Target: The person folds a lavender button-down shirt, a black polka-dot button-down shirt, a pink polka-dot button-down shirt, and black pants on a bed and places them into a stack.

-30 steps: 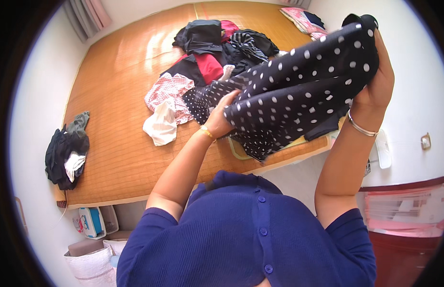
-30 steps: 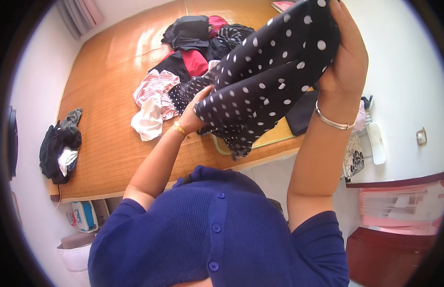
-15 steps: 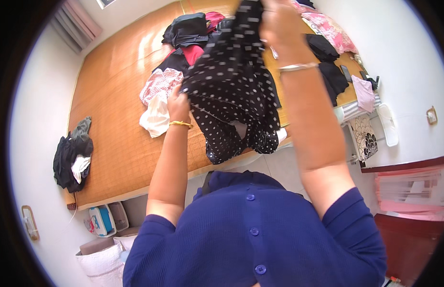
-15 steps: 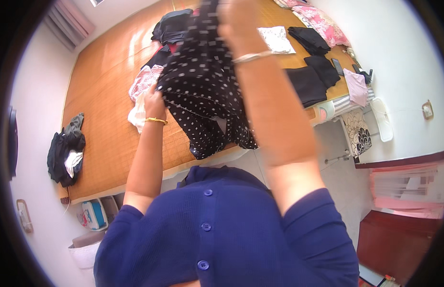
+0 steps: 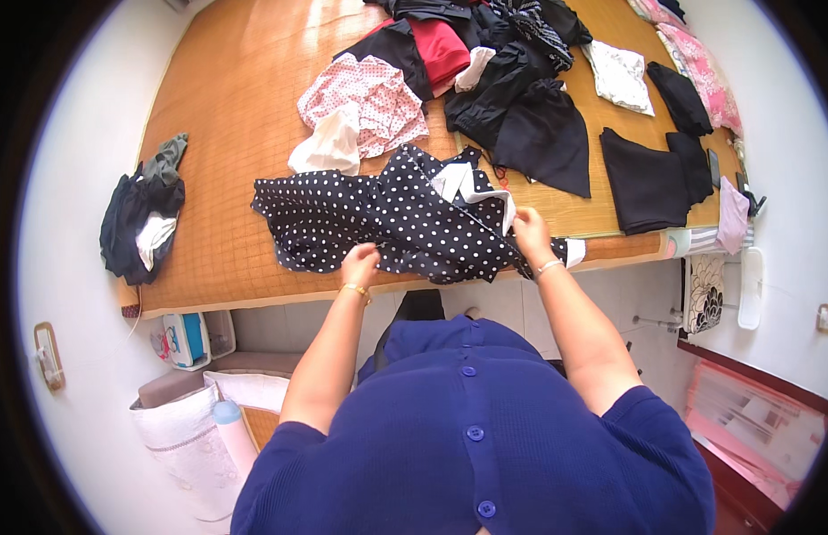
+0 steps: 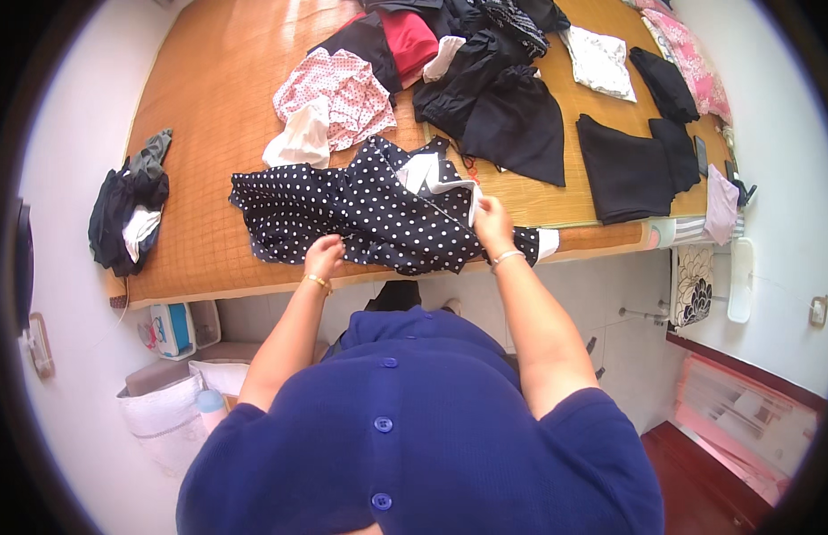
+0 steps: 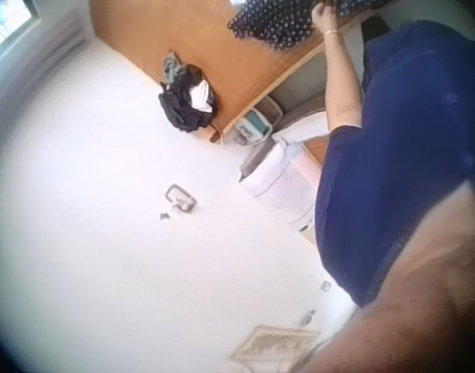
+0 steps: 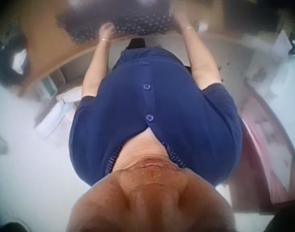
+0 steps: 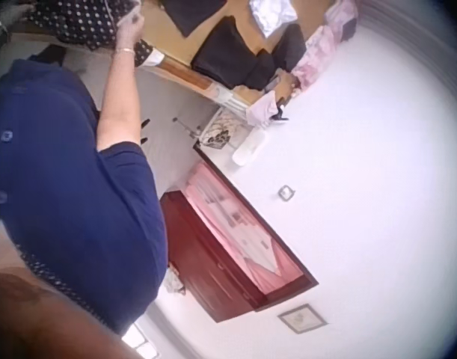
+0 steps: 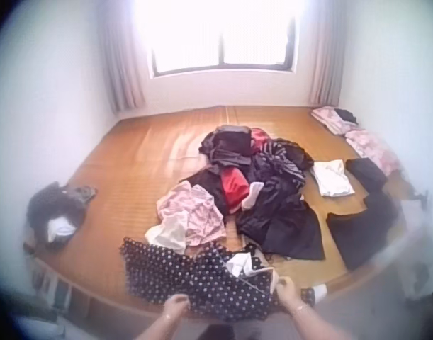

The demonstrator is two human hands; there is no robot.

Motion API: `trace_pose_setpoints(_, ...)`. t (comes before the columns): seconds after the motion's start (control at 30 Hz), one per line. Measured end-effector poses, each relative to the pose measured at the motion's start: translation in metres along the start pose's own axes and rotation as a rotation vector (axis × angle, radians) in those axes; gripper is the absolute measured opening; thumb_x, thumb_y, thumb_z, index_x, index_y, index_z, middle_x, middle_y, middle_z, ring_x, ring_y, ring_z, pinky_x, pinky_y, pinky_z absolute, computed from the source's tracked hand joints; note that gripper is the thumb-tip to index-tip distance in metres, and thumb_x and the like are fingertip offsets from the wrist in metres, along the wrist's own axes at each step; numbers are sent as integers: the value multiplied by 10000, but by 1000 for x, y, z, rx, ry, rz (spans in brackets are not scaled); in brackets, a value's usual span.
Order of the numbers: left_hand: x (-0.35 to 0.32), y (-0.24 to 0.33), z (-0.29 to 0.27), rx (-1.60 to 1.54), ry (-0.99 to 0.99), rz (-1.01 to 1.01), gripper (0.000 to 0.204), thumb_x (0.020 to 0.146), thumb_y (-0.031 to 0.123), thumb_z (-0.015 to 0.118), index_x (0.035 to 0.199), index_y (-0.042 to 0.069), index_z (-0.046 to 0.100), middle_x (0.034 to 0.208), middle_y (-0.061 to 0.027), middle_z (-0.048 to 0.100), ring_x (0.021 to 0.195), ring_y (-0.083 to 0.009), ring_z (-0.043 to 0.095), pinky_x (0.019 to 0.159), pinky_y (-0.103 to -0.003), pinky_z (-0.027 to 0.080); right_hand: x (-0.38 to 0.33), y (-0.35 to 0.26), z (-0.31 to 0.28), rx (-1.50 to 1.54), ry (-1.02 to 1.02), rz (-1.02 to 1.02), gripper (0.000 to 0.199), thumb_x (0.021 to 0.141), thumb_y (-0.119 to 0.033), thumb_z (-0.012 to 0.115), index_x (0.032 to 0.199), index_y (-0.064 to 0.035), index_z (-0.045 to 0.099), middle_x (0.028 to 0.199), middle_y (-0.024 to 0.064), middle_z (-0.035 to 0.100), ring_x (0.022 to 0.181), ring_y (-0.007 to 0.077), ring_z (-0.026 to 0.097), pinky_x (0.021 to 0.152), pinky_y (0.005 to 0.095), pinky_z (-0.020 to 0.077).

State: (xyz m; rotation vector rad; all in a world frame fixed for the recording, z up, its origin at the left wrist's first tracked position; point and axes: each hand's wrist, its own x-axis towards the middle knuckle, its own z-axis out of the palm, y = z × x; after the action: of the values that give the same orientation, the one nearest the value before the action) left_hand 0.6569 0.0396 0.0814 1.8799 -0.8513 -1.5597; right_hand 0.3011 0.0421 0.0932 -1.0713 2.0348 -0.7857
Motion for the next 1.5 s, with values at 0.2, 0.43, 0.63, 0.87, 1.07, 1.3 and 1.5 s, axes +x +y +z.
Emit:
trace_pose_setpoints(0.2,46,80,85,606,-33,588,291,762,159,634,1044,95,610,976,-109,626,848,-251,620,778,-362,501,13,4,23,-184,142,132,518,774,-254,651,1214,-29,496,1122,188,598,1041,325,578,904,378,445)
trace_pose_setpoints(0.43,114,119,156,907,-202,1057,314,757,155,639,1064,117,584,1104,-103,569,1066,-296,521,914,-392,425,27,-7,41,-255,99,240,524,753,-251,640,1213,-45,496,1060,191,620,987,344,596,864,403,460)
trace_pose_setpoints(0.63,142,139,146,1532,-453,856,364,799,84,507,1148,180,550,1073,-81,617,1087,-254,548,987,-453,339,28,11,27,126,116,273,398,759,-130,521,1145,-53,581,911,133,661,802,207,637,765,296,478)
trace_pose_setpoints(0.87,87,151,97,1064,-234,1063,148,766,175,627,896,112,600,831,-94,651,804,-282,623,730,-406,474,17,-16,6,286,48,100,281,864,-176,545,1068,6,608,783,59,641,731,117,583,706,277,457)
trace_pose_setpoints(1.07,-56,251,48,509,225,1364,148,752,104,700,860,65,607,778,-109,635,699,-275,623,623,-352,478,-19,-153,-82,656,156,-330,171,890,-85,540,1013,7,613,828,-9,608,732,70,543,659,223,459)
trace_pose_setpoints(1.3,-240,322,-12,-109,580,1727,150,809,32,688,916,11,586,764,-31,601,667,-63,538,604,-199,444,-194,-280,-191,725,164,-1047,411,805,-26,627,1177,70,482,1110,124,579,986,177,585,830,282,484)
trace_pose_setpoints(1.5,-320,276,-38,21,705,1649,185,814,92,685,954,4,603,756,-14,588,662,-54,507,603,-209,419,-251,-271,-213,220,537,-1223,354,758,-103,719,1064,4,577,958,126,605,892,233,573,769,320,449)
